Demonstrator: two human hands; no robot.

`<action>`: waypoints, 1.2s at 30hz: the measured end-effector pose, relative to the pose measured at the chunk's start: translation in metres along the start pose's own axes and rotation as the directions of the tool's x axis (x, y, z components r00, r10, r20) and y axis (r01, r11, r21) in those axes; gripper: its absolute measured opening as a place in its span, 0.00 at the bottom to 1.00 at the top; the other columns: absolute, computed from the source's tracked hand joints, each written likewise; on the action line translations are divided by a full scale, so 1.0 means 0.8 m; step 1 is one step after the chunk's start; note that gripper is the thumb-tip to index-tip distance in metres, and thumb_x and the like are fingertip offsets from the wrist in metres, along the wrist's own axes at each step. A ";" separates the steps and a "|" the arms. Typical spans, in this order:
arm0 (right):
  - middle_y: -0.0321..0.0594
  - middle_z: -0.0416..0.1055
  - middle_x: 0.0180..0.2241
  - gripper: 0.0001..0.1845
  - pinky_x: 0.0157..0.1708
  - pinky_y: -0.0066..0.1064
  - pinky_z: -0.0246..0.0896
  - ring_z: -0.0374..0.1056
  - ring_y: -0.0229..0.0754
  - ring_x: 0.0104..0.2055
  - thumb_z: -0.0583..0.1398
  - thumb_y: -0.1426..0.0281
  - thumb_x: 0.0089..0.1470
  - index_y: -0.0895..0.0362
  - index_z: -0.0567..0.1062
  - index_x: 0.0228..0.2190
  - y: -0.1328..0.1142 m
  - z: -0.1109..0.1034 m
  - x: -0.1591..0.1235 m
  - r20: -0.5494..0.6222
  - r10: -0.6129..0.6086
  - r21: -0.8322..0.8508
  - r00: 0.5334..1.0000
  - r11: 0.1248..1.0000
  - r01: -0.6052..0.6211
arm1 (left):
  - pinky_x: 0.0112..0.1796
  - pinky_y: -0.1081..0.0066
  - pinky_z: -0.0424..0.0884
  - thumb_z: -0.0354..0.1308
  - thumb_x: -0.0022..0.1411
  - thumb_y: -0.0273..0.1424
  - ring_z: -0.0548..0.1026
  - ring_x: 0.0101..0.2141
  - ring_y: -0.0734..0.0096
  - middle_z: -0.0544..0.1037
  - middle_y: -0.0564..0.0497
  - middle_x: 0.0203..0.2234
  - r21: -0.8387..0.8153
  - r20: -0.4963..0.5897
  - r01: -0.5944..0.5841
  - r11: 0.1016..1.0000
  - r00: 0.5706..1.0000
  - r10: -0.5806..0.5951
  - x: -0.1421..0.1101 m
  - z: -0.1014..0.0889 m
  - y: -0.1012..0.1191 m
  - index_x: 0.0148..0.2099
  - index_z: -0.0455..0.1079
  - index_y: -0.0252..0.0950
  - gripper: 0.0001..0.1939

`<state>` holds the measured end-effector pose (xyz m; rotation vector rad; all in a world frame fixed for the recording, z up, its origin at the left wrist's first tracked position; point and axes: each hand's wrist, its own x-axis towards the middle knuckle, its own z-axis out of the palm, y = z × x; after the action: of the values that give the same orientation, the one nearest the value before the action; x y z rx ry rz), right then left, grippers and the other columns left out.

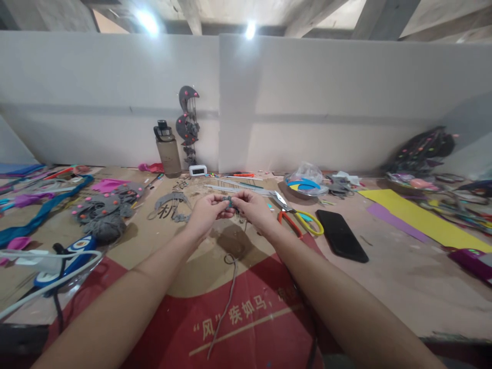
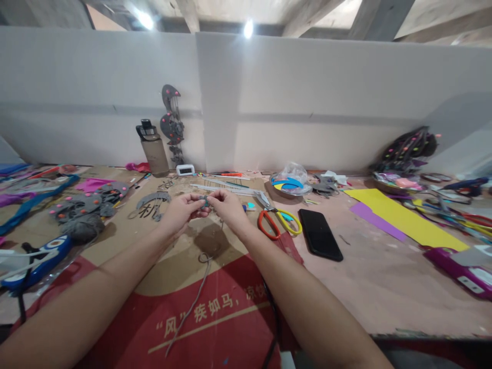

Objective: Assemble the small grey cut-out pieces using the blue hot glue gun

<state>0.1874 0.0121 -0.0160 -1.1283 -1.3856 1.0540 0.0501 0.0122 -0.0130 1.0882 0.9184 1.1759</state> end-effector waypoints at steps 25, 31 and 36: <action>0.31 0.64 0.19 0.08 0.19 0.25 0.49 0.54 0.31 0.19 0.59 0.65 0.43 0.57 0.68 0.24 -0.001 0.002 0.000 0.001 0.024 -0.012 1.000 1.000 -0.024 | 0.34 0.67 0.75 0.64 0.48 0.31 0.76 0.26 0.72 0.77 0.48 0.25 0.113 0.049 -0.080 0.990 0.996 0.075 0.000 -0.002 -0.005 0.33 0.69 0.29 0.12; 0.31 0.63 0.19 0.05 0.21 0.25 0.50 0.57 0.33 0.21 0.57 0.67 0.42 0.56 0.66 0.22 0.013 0.003 0.007 -0.059 -0.029 -0.107 0.998 0.994 0.022 | 0.30 0.69 0.73 0.64 0.47 0.36 0.75 0.27 0.70 0.76 0.48 0.26 0.198 0.080 -0.100 0.975 0.993 0.086 -0.003 -0.002 -0.001 0.33 0.71 0.30 0.14; 0.31 0.63 0.22 0.10 0.18 0.24 0.47 0.53 0.31 0.19 0.55 0.63 0.46 0.56 0.68 0.29 0.009 0.002 0.006 0.024 0.002 -0.011 1.000 1.000 -0.002 | 0.19 0.79 0.59 0.63 0.47 0.34 0.64 0.19 0.81 0.73 0.53 0.22 0.276 -0.066 -0.136 0.951 0.985 0.160 0.010 -0.017 -0.004 0.32 0.74 0.32 0.11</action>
<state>0.1862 0.0177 -0.0222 -1.1285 -1.4108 1.0651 0.0392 0.0221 -0.0194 1.3536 1.1052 1.2542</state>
